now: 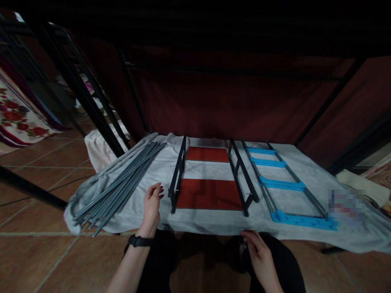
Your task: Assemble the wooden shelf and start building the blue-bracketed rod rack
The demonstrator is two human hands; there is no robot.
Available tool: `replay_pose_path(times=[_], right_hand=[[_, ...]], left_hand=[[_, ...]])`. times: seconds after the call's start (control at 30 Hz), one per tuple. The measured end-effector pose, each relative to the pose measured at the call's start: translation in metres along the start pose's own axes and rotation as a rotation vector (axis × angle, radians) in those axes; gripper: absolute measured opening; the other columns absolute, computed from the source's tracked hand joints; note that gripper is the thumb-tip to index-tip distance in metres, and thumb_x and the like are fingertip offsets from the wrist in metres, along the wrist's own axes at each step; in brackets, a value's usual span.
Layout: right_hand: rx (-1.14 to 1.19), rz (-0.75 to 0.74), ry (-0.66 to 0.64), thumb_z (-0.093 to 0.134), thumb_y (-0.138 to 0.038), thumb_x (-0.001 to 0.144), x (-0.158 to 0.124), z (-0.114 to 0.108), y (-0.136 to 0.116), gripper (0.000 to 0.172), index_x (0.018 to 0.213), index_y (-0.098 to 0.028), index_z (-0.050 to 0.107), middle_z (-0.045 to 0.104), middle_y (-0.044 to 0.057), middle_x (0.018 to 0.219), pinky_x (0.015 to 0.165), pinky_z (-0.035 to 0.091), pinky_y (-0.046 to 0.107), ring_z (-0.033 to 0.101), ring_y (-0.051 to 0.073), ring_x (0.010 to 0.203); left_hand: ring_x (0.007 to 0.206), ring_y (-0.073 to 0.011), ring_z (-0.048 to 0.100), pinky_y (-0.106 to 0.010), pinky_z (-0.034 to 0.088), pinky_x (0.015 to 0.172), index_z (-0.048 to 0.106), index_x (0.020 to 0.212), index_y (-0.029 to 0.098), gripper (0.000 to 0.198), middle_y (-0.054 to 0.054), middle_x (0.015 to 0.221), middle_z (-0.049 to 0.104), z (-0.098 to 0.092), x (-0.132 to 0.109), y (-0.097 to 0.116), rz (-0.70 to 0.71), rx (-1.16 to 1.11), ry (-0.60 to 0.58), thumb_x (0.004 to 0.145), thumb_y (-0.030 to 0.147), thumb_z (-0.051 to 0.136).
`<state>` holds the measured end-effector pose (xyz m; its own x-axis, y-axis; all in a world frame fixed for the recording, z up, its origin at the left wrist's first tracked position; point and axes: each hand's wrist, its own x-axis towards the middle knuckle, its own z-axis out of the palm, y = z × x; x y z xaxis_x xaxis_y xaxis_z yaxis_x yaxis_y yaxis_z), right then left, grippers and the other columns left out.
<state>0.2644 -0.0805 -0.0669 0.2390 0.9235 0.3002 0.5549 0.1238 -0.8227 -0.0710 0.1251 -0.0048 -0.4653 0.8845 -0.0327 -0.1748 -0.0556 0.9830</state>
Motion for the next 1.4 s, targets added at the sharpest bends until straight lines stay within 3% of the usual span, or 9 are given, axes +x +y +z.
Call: replay_pose_path(times=[0.23, 0.47, 0.57, 0.73, 0.87, 1.1, 1.27, 1.33, 1.4], right_hand=[[0.088, -0.075, -0.112, 0.041, -0.026, 0.091, 0.069, 0.043, -0.036, 0.031, 0.105, -0.023, 0.068, 0.066, 0.007, 0.101, 0.083, 0.052, 0.033, 0.064, 0.02, 0.093], [0.07, -0.06, -0.149, 0.041, -0.025, 0.091, 0.075, 0.065, -0.038, 0.031, 0.108, -0.023, 0.066, 0.064, 0.008, 0.106, 0.088, 0.048, 0.033, 0.062, 0.02, 0.097], [0.027, 0.011, -0.006, 0.044, -0.03, 0.09, 0.056, 0.052, -0.018, 0.027, 0.102, -0.021, 0.066, 0.064, 0.008, 0.104, 0.09, 0.046, 0.035, 0.06, 0.022, 0.098], [0.093, 0.288, 0.415, 0.052, -0.039, 0.083, 0.04, 0.015, 0.028, 0.031, 0.102, -0.017, 0.062, 0.062, 0.008, 0.103, 0.085, 0.046, 0.036, 0.058, 0.021, 0.091], [0.21, 0.427, 0.469, 0.057, -0.043, 0.075, 0.058, -0.005, 0.052, 0.042, 0.108, -0.017, 0.06, 0.061, 0.009, 0.112, 0.085, 0.047, 0.036, 0.059, 0.021, 0.094], [0.444, 0.515, 0.304, 0.058, -0.041, 0.068, 0.096, 0.006, 0.067, 0.034, 0.092, -0.019, 0.064, 0.068, 0.006, 0.094, 0.076, 0.052, 0.035, 0.062, 0.02, 0.081], [0.462, 0.562, 0.287, 0.061, -0.037, 0.062, 0.104, 0.013, 0.069, 0.026, 0.08, -0.019, 0.066, 0.067, 0.004, 0.079, 0.066, 0.052, 0.032, 0.061, 0.019, 0.072], [0.459, 0.538, 0.287, 0.062, -0.038, 0.062, 0.104, 0.01, 0.069, 0.027, 0.08, -0.019, 0.065, 0.067, 0.004, 0.078, 0.065, 0.051, 0.032, 0.06, 0.02, 0.072], [0.402, 0.477, 0.266, 0.06, -0.04, 0.065, 0.104, 0.007, 0.069, 0.026, 0.079, -0.018, 0.065, 0.066, 0.003, 0.075, 0.066, 0.051, 0.032, 0.06, 0.02, 0.072]], left_hand=[[0.07, -0.0147, 0.063, -0.022, 0.044, 0.057, 0.067, 0.082, 0.013, 0.027, -0.008, 0.082, 0.068, 0.018, 0.033, -0.014, -0.251, 0.05, -0.151, 0.063, 0.032, 0.063], [0.06, -0.0159, 0.06, -0.025, 0.043, 0.057, 0.067, 0.081, 0.015, 0.024, -0.003, 0.067, 0.066, -0.012, 0.022, -0.041, -0.09, 0.44, -0.337, 0.068, 0.032, 0.057], [0.069, -0.0185, 0.063, -0.028, 0.045, 0.064, 0.067, 0.076, 0.017, 0.017, -0.004, 0.07, 0.068, -0.029, 0.009, -0.057, 0.041, 0.741, -0.421, 0.074, 0.027, 0.053], [0.076, -0.0187, 0.065, -0.028, 0.047, 0.07, 0.064, 0.073, 0.018, 0.021, -0.007, 0.079, 0.069, -0.034, 0.004, -0.064, 0.241, 0.996, -0.467, 0.082, 0.02, 0.046], [0.079, -0.0186, 0.064, -0.028, 0.048, 0.074, 0.063, 0.078, 0.019, 0.013, -0.007, 0.085, 0.068, -0.036, 0.008, -0.064, 0.263, 1.013, -0.559, 0.079, 0.019, 0.05], [0.076, -0.0202, 0.064, -0.027, 0.047, 0.07, 0.061, 0.072, 0.022, 0.005, -0.003, 0.074, 0.069, -0.037, 0.022, -0.077, 0.113, 0.889, -0.527, 0.068, 0.024, 0.058], [0.071, -0.0211, 0.064, -0.027, 0.048, 0.066, 0.063, 0.068, 0.021, 0.01, -0.002, 0.069, 0.069, -0.038, 0.031, -0.067, 0.032, 0.825, -0.558, 0.062, 0.029, 0.062], [0.071, -0.0221, 0.065, -0.028, 0.049, 0.065, 0.064, 0.071, 0.021, 0.014, -0.003, 0.071, 0.07, -0.044, 0.021, -0.056, 0.043, 0.815, -0.485, 0.064, 0.034, 0.063], [0.07, -0.0228, 0.065, -0.029, 0.049, 0.06, 0.063, 0.077, 0.022, 0.02, -0.004, 0.074, 0.07, -0.05, -0.004, -0.044, 0.132, 0.841, -0.3, 0.072, 0.041, 0.059]])
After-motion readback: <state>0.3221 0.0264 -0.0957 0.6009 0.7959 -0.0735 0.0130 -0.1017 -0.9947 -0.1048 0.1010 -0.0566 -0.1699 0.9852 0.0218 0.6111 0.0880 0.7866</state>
